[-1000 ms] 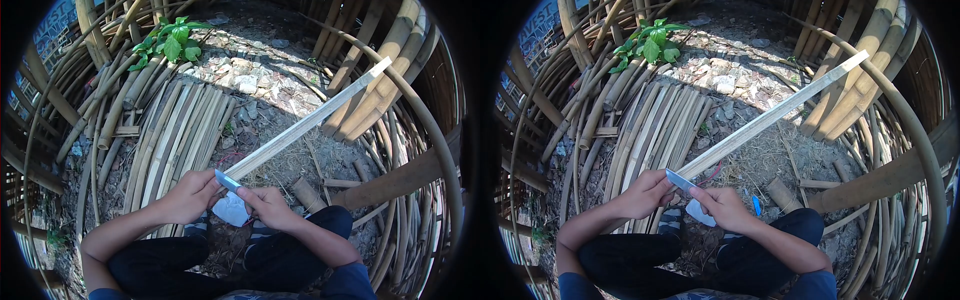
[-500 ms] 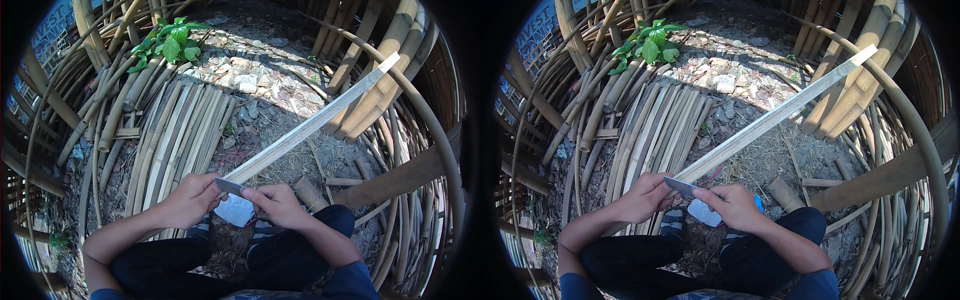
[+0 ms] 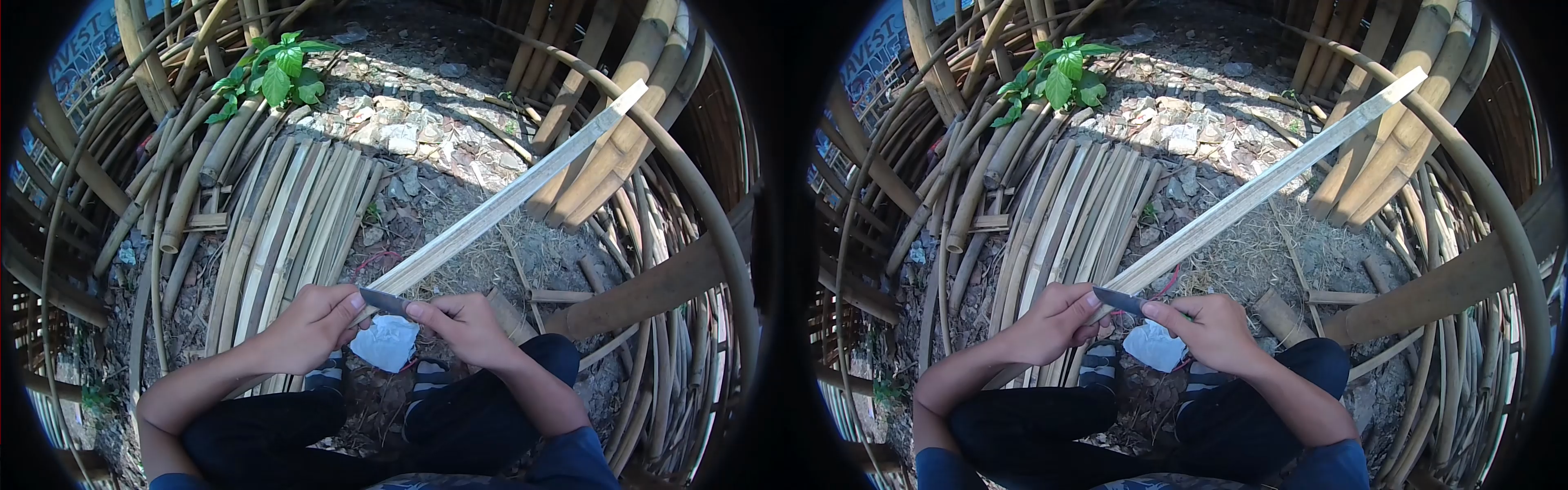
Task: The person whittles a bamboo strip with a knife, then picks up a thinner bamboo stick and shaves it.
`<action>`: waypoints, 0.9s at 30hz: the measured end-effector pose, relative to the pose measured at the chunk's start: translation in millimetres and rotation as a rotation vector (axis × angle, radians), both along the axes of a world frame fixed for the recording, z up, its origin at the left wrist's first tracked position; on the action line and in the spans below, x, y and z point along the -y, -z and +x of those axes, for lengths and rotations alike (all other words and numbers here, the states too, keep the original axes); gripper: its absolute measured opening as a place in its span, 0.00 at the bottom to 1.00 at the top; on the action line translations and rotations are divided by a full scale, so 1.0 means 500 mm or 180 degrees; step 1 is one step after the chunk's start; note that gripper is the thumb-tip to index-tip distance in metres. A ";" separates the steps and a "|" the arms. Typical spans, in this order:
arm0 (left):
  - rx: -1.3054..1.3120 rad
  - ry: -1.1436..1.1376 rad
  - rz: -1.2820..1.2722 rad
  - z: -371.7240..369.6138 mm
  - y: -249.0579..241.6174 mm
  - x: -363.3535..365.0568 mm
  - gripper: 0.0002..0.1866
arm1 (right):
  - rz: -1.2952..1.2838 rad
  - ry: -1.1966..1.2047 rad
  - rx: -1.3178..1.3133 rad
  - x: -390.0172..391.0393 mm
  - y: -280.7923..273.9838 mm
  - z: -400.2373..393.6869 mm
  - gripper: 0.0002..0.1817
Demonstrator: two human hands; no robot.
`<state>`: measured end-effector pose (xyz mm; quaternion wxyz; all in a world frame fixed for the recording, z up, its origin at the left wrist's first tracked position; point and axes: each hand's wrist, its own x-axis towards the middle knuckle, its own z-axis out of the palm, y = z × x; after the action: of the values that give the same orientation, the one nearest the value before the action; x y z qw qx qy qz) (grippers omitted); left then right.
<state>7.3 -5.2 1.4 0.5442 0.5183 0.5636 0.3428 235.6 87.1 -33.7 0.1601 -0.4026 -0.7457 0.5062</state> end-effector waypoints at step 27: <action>0.0354 -0.0132 -0.0436 -0.026 0.004 0.018 0.21 | -0.0095 0.1347 -0.0933 -0.093 -0.061 0.078 0.30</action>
<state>-5.9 -14.0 -0.8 0.6016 0.4483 0.5652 0.3429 274.8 133.7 -3.1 0.3629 -0.4743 -0.6062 0.5253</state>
